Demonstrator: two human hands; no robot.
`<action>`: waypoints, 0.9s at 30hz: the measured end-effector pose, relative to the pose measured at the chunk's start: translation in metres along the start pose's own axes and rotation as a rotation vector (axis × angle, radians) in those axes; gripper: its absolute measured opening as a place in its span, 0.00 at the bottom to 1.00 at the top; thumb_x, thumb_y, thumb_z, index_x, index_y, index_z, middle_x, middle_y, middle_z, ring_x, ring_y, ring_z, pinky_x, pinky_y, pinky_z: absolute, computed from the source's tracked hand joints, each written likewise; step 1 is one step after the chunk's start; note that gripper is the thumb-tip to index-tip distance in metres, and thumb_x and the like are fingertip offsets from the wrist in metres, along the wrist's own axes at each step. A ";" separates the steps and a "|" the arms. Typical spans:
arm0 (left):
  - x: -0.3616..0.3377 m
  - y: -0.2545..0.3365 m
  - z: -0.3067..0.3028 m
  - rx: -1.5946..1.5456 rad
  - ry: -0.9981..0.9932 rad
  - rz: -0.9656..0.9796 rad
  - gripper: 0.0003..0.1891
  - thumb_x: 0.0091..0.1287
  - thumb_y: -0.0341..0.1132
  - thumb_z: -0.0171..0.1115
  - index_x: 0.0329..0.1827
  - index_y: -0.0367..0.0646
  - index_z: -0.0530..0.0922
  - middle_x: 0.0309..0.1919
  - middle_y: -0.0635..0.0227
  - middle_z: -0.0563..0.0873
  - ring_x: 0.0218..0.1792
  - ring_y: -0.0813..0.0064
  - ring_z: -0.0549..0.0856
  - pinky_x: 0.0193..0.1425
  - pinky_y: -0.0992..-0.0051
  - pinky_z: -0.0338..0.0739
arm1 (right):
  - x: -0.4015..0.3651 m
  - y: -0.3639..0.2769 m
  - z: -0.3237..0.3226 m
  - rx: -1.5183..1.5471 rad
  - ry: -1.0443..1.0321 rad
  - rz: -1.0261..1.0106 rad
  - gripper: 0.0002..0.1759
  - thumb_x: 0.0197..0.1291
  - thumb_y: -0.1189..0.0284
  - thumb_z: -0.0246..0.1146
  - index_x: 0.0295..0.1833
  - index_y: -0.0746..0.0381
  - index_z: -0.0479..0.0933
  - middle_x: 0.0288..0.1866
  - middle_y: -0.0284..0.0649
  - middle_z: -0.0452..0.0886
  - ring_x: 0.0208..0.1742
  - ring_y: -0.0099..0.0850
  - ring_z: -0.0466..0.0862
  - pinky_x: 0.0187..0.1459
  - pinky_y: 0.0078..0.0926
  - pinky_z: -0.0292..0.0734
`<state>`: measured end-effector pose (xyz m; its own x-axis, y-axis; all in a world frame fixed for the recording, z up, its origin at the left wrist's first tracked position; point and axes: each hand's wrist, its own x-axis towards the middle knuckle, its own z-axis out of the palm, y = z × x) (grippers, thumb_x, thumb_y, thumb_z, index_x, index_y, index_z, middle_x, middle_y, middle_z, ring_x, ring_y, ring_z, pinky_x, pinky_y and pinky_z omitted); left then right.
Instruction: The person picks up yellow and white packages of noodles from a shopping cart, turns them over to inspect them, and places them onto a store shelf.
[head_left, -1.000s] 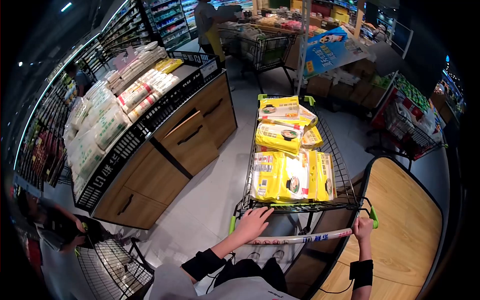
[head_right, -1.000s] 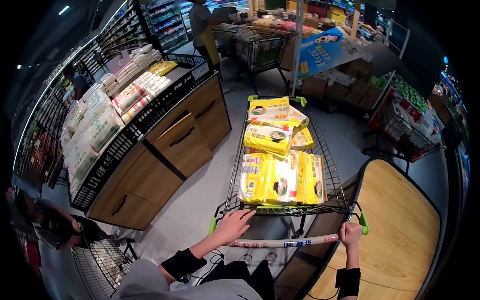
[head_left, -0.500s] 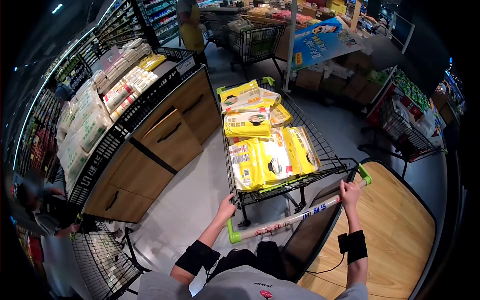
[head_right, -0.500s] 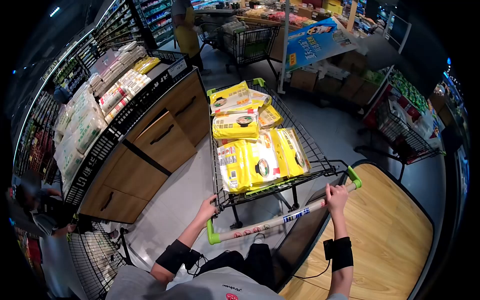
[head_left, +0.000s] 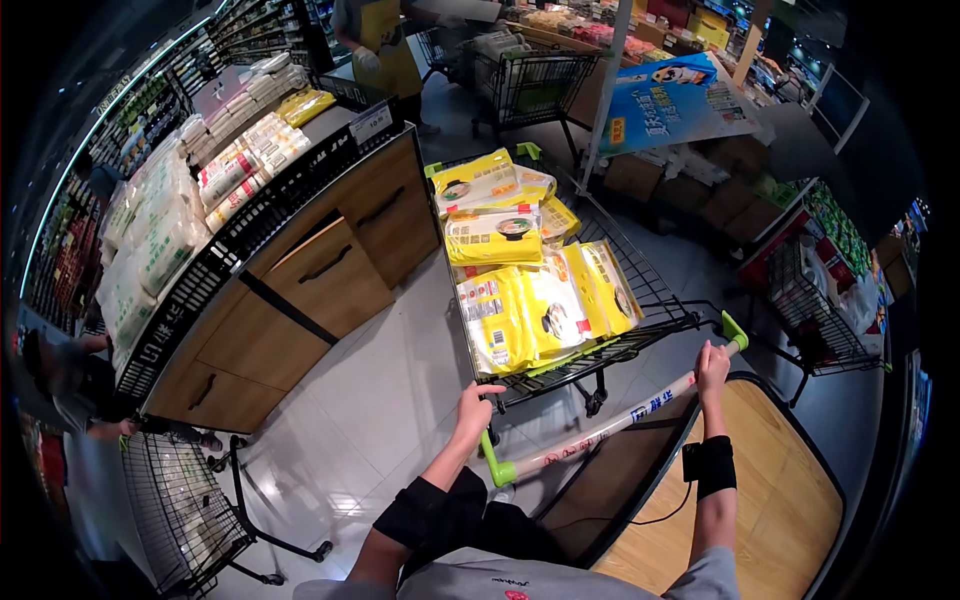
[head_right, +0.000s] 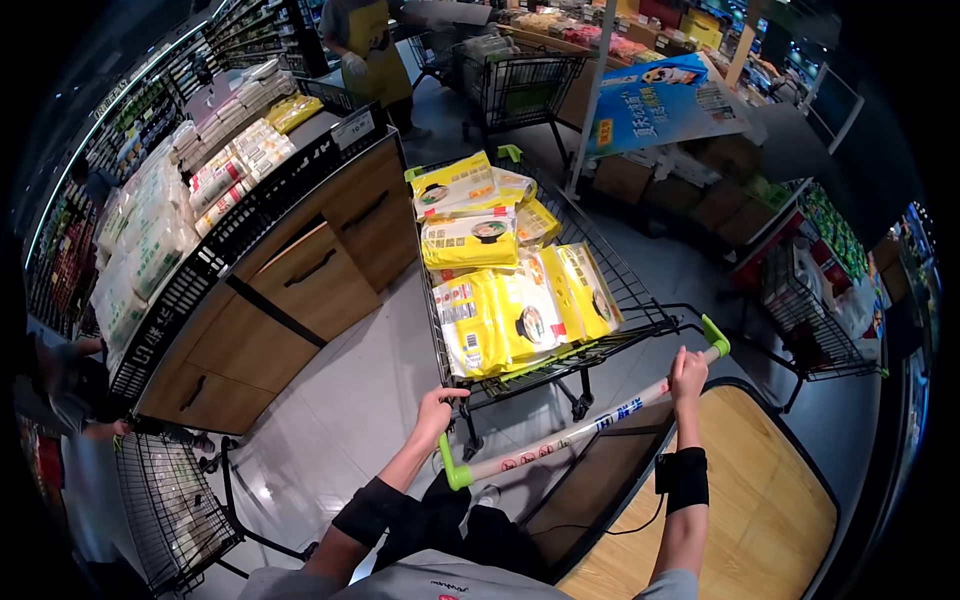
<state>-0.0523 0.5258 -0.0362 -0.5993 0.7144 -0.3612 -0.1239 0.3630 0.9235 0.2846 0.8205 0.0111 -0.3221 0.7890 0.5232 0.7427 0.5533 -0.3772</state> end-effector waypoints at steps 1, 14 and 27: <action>0.008 0.011 0.004 0.002 -0.024 -0.040 0.25 0.44 0.17 0.40 0.39 0.43 0.83 0.61 0.37 0.62 0.67 0.53 0.58 0.67 0.75 0.52 | 0.013 0.006 0.006 0.017 -0.002 -0.001 0.24 0.62 0.70 0.46 0.12 0.65 0.68 0.13 0.45 0.70 0.21 0.43 0.68 0.29 0.38 0.64; 0.123 0.067 -0.006 0.430 0.106 0.467 0.24 0.43 0.16 0.49 0.45 0.45 0.76 0.62 0.60 0.65 0.66 0.61 0.60 0.65 0.54 0.53 | 0.097 0.003 0.109 0.178 0.336 0.468 0.44 0.49 0.77 0.63 0.69 0.64 0.46 0.69 0.52 0.52 0.69 0.44 0.51 0.67 0.33 0.45; 0.230 0.127 0.032 0.261 -0.090 0.421 0.19 0.39 0.14 0.42 0.26 0.40 0.81 0.35 0.61 0.84 0.39 0.58 0.79 0.48 0.68 0.72 | 0.228 0.040 0.181 0.034 0.197 0.342 0.38 0.47 0.78 0.61 0.66 0.63 0.55 0.68 0.48 0.54 0.71 0.42 0.48 0.68 0.33 0.44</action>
<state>-0.1805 0.7555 -0.0056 -0.4829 0.8755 0.0152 0.3230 0.1620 0.9324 0.1347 1.0710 -0.0225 0.0614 0.8647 0.4985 0.7666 0.2789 -0.5783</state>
